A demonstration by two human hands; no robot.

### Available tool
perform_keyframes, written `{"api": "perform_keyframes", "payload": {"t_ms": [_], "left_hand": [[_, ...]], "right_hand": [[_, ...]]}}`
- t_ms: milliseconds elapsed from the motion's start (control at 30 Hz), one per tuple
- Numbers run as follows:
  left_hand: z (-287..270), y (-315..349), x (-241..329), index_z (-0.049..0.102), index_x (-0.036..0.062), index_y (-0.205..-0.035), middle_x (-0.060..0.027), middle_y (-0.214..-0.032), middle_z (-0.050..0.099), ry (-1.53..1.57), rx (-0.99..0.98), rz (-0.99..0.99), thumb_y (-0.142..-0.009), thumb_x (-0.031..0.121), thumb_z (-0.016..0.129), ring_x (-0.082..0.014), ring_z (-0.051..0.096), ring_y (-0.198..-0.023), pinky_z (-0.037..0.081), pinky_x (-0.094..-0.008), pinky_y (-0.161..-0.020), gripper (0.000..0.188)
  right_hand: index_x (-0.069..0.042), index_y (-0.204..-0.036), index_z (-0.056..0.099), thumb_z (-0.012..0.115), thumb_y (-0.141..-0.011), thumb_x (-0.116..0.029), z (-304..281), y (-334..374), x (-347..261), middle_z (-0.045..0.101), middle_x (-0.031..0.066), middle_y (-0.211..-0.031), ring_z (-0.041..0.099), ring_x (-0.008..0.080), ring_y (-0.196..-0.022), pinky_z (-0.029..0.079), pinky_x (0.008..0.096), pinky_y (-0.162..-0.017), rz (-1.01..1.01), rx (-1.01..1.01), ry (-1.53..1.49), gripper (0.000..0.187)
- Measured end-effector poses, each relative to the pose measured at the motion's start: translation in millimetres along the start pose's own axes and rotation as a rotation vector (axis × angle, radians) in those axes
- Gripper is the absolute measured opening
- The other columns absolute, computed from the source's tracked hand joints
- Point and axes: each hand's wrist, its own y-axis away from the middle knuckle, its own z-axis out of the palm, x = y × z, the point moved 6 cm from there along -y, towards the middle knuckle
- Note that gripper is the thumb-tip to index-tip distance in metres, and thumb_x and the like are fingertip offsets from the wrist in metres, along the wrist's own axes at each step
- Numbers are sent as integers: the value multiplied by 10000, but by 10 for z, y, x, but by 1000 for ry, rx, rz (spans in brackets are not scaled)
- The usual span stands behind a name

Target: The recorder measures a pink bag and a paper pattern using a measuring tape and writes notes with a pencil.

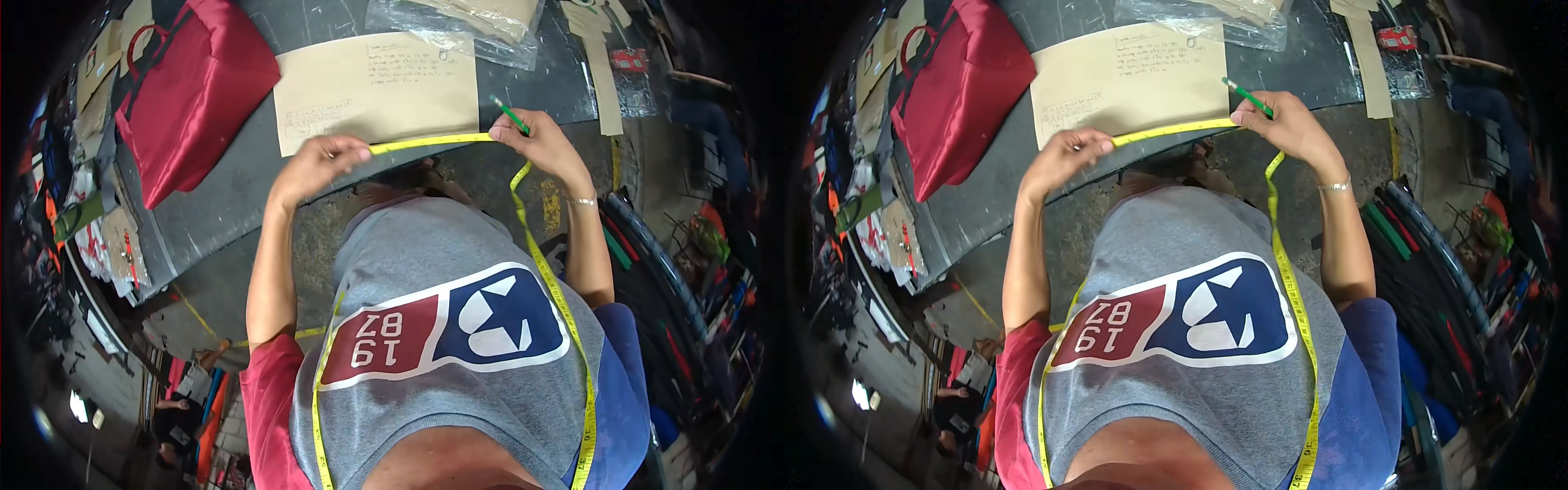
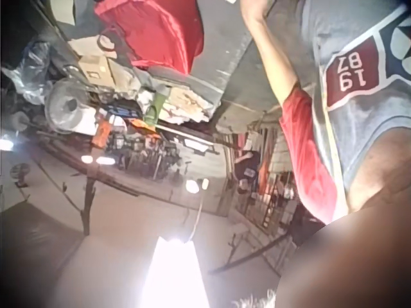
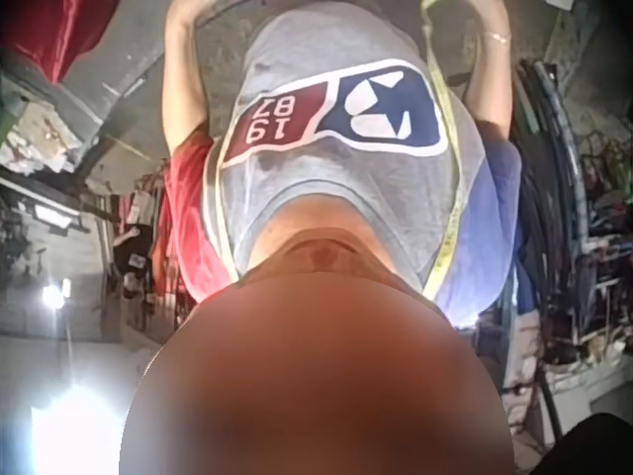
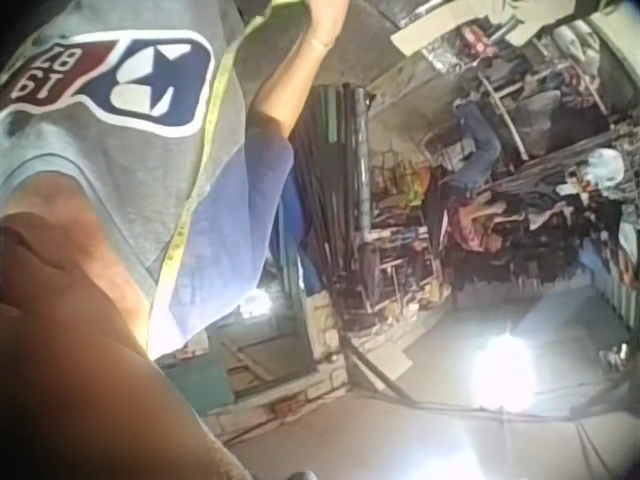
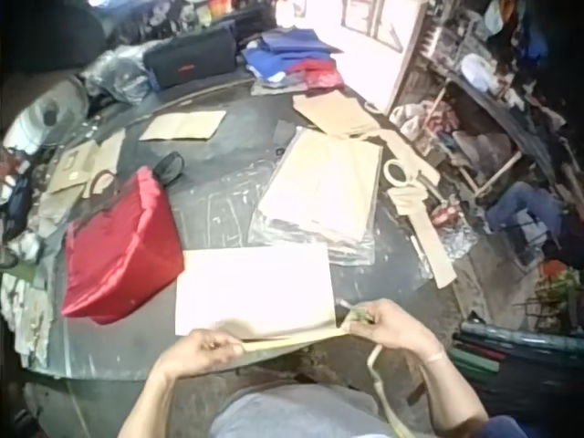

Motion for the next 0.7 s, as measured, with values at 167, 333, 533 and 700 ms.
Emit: {"api": "perform_keyframes", "payload": {"t_ms": [167,333,533,700], "left_hand": [[-638,-16,-432,754,35,-1106,15,-772,629,-234,431,-42,-1011,303,679,-85,547,-734,467,-267,-700,294],[-986,60,-633,740,48,-1139,-103,-803,695,-344,660,-49,-974,284,667,-185,676,-815,525,-341,-800,297],[-909,198,-463,597,69,-1333,-220,-1203,592,-681,1098,165,-910,181,703,-423,624,-1088,516,-491,-926,451],[-375,223,-674,636,49,-1307,-193,-1343,583,-688,946,258,-951,82,628,-413,571,-1204,493,-485,-1024,358]], "right_hand": [[-28,-1003,729,765,-948,-288,20,-107,278,549,-49,-673,484,59,-592,379,258,-544,262,-279,-179,268],[-46,-994,714,719,-982,-272,-221,-112,446,532,-62,-668,478,49,-575,355,236,-519,299,-142,-157,226],[-56,-925,711,711,-986,-224,-5,-336,752,547,-58,-689,453,44,-574,332,247,-518,208,12,-13,179],[-41,-935,718,713,-976,-172,60,-374,827,553,-68,-710,448,38,-590,333,245,-531,427,65,-80,138]]}}
